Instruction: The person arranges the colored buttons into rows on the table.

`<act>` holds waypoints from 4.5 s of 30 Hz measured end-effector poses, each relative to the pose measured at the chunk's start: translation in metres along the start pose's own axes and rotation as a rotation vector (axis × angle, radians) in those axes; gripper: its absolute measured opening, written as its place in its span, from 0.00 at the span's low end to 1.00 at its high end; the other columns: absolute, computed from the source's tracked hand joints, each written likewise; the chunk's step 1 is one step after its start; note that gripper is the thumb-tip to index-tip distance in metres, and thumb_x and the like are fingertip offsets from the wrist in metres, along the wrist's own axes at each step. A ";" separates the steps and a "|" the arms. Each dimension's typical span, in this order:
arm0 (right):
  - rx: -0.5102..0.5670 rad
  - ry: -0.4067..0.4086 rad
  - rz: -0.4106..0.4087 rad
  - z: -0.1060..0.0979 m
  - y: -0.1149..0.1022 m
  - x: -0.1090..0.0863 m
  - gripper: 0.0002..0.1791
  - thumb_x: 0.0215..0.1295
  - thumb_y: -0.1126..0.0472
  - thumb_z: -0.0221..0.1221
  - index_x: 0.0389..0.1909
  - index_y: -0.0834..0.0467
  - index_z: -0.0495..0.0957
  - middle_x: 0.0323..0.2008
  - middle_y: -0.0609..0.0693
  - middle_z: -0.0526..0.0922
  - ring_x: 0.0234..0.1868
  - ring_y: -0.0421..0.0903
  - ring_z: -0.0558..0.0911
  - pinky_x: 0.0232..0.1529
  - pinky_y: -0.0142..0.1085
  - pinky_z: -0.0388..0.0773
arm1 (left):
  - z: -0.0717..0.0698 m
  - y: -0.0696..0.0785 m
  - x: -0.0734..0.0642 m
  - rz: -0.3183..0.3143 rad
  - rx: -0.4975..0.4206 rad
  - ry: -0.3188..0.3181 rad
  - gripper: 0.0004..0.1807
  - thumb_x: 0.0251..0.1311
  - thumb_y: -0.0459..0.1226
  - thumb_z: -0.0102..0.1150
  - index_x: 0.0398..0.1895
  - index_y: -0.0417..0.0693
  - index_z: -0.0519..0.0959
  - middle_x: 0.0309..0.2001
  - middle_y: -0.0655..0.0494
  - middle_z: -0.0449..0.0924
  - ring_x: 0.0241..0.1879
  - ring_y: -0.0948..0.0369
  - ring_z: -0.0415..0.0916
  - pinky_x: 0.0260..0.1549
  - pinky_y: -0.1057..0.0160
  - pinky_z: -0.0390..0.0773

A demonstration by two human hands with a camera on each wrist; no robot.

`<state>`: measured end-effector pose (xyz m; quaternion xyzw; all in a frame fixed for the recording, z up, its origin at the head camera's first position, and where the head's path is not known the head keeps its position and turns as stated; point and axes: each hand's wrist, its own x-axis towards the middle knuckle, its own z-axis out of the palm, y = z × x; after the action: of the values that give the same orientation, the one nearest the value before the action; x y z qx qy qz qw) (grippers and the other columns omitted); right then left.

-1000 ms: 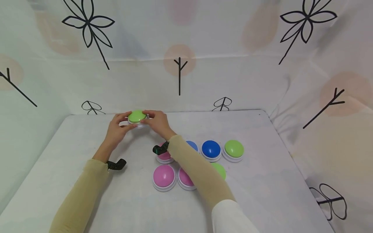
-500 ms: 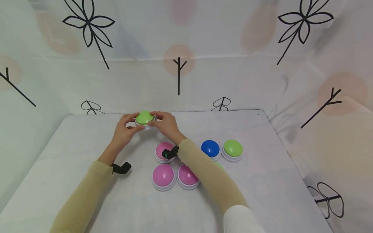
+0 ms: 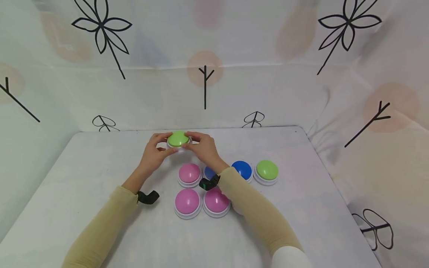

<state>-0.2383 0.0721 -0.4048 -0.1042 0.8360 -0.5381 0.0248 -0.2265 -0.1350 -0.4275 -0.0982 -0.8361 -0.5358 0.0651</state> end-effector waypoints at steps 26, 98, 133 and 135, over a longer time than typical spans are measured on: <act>0.086 0.027 0.027 -0.045 0.020 -0.055 0.27 0.62 0.56 0.69 0.63 0.49 0.78 0.63 0.48 0.77 0.64 0.50 0.74 0.60 0.43 0.75 | 0.039 0.023 -0.013 0.113 0.000 -0.138 0.32 0.56 0.40 0.73 0.66 0.54 0.76 0.55 0.54 0.70 0.55 0.58 0.68 0.47 0.55 0.76; -0.030 0.095 0.031 -0.150 0.076 -0.177 0.30 0.64 0.58 0.68 0.66 0.60 0.74 0.66 0.58 0.73 0.56 0.27 0.74 0.52 0.22 0.74 | 0.158 0.076 -0.062 0.238 -0.056 -0.417 0.27 0.63 0.40 0.67 0.66 0.52 0.76 0.57 0.53 0.69 0.49 0.56 0.73 0.42 0.69 0.77; 0.005 0.002 0.031 -0.209 0.102 -0.206 0.28 0.62 0.69 0.66 0.63 0.68 0.73 0.60 0.33 0.77 0.58 0.23 0.72 0.50 0.23 0.76 | 0.187 0.092 -0.068 0.247 -0.049 -0.663 0.29 0.62 0.44 0.68 0.67 0.59 0.75 0.58 0.63 0.73 0.58 0.67 0.72 0.45 0.78 0.74; 0.000 -0.007 0.038 -0.211 0.104 -0.207 0.27 0.62 0.69 0.66 0.63 0.67 0.74 0.60 0.33 0.77 0.58 0.22 0.72 0.50 0.22 0.76 | 0.187 0.091 -0.068 0.259 -0.045 -0.688 0.30 0.62 0.46 0.68 0.68 0.59 0.74 0.59 0.63 0.73 0.59 0.69 0.71 0.46 0.78 0.73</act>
<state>-0.0841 0.3437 -0.4255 -0.0904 0.8377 -0.5373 0.0379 -0.1403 0.0653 -0.4400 -0.3788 -0.7779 -0.4769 -0.1548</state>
